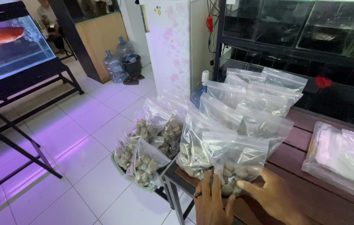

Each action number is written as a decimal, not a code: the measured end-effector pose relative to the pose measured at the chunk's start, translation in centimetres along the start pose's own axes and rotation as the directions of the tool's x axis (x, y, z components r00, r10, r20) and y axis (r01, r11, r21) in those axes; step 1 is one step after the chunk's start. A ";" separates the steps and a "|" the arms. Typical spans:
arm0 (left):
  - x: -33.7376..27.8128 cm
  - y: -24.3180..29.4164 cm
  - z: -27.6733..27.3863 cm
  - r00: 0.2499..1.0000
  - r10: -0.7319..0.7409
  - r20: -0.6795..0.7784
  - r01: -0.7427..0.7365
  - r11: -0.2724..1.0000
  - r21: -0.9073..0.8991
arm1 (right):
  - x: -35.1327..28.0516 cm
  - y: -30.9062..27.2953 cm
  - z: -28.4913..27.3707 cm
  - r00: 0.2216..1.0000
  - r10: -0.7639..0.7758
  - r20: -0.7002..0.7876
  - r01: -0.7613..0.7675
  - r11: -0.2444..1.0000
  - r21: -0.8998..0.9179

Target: The person scoops small rocks from a blue bin and places them into clear zip-top bags. They seal each bag and set it aside on the table, repeating the process to create multiple filled bags.

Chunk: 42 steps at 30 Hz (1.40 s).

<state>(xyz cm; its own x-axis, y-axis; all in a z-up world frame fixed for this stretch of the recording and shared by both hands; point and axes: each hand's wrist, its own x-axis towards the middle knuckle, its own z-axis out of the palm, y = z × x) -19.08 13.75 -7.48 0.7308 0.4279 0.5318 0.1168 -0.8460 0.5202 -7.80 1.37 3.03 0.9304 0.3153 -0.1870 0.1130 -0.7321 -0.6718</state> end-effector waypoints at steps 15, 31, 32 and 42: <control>1.6 4.1 -3.4 0.847 0.265 -0.461 -0.240 0.964 0.115 | -1.1 -0.9 0.2 0.999 0.001 -0.048 0.003 0.997 0.081; 3.0 13.5 3.0 0.881 0.390 -0.266 -0.473 0.727 -0.498 | 5.9 18.2 -17.2 0.797 0.055 -0.601 -0.271 0.922 -0.275; 4.2 14.7 3.3 0.868 0.475 -0.144 -0.460 0.660 -0.594 | 6.5 19.6 -18.3 0.748 0.170 -0.642 -0.395 0.891 -0.225; 10.0 23.5 12.1 0.607 0.599 0.523 -0.395 0.798 -0.455 | 7.7 23.9 -19.9 0.679 0.324 -0.658 -0.581 0.786 -0.212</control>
<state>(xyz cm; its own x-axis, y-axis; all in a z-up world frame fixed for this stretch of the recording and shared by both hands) -0.94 -5.75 1.98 0.8649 -0.4132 0.2849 -0.5018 -0.6992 0.5093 8.98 -25.78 -0.21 0.8982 -0.4209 0.1271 -0.3777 -0.8866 -0.2669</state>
